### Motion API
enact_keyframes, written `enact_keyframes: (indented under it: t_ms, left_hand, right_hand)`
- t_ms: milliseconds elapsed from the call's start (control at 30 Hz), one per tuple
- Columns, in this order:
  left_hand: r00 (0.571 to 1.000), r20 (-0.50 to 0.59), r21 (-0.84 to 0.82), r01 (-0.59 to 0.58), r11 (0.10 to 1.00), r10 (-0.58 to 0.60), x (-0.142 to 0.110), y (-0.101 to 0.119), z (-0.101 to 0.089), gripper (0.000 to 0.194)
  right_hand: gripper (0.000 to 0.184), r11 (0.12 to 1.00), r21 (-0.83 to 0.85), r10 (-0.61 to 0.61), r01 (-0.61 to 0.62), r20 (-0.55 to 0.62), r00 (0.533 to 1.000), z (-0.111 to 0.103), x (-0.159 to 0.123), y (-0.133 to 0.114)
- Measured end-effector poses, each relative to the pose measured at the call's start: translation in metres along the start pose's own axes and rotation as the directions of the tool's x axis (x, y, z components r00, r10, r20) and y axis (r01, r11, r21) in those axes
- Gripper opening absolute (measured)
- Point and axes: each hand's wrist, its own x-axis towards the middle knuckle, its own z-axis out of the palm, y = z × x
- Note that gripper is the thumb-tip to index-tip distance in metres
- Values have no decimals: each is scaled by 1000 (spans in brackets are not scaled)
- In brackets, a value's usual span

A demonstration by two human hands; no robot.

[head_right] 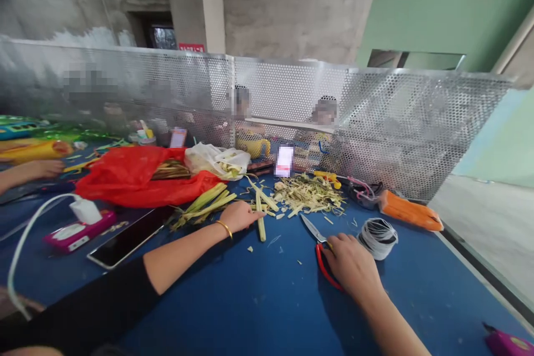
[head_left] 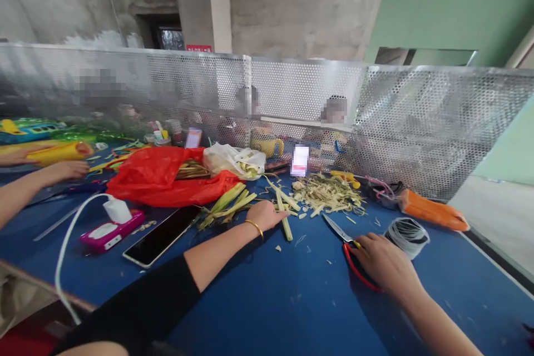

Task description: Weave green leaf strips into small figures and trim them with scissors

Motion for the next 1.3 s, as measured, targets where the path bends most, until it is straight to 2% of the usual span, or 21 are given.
enact_keyframes:
  t_ms: [133,200,267,333,400,467,533,600,700,800,867,900,933,1000,1067,1100,1133,1200,1300]
  left_hand:
    - [999,19,-100,35,994,-34,2,5,3,31]
    - [999,46,-201,31,979,-22,-2,5,4,30]
    - [999,48,-315,7,949,8,-10,6,4,29]
    - [999,22,-410,-31,912,43,-24,10,4,29]
    - [996,-17,-469,-85,879,87,-39,15,4,32]
    - [992,-33,-497,-123,859,124,-53,19,4,32]
    - [983,-50,-556,-176,813,179,-62,20,4,30]
    - [971,-45,-605,-213,767,235,-66,18,4,30]
    - [944,-54,-626,-287,725,327,-67,16,4,28]
    - [950,-52,-658,-265,705,308,-68,17,4,28]
    - [955,-60,-668,-254,699,289,-69,17,5,27]
    - [958,-58,-676,-245,695,281,-69,17,6,26]
    - [963,-48,-692,-224,687,266,-69,18,6,26]
    - [975,-2,-743,-150,652,222,-69,18,8,24]
    - [984,52,-788,-64,612,169,-68,18,10,21]
    - [986,79,-799,-27,601,150,-68,19,11,21]
    - [984,113,-805,7,593,141,-68,19,13,20]
    - [970,193,-815,75,575,147,-69,19,15,19]
    - [943,279,-840,147,522,183,-71,19,16,19]
  right_hand:
    - [28,998,49,-42,51,-166,985,-2,-2,-6]
    - [28,981,172,-53,94,-229,972,-6,0,-13]
    - [28,918,376,-31,122,-240,970,-13,4,-26]
    - [29,772,628,15,96,-169,985,-23,11,-46]
    - [33,539,842,56,-3,-33,998,-30,19,-70]
    - [36,324,941,12,-97,98,995,-33,25,-92]
    - [37,185,973,0,-140,143,990,-29,27,-109]
    - [37,93,984,8,-155,155,988,-23,24,-116]
    - [35,-16,985,-11,-174,174,985,-18,16,-114]
    - [30,-89,979,-43,-186,183,982,-17,12,-108]
    - [23,-75,982,-53,-171,167,984,-17,12,-105]
    - [22,-30,991,-43,-129,128,991,-17,12,-105]
    - [24,57,997,-32,-56,58,998,-17,12,-104]
    - [32,356,918,-68,173,-159,985,-17,9,-102]
    - [38,649,633,-225,421,-369,902,-19,6,-100]
    - [39,731,464,-308,501,-432,848,-20,4,-98]
    - [36,771,324,-368,549,-478,798,-22,3,-97]
    - [28,787,178,-419,591,-549,724,-27,2,-96]
    - [16,744,159,-461,649,-581,671,-33,3,-94]
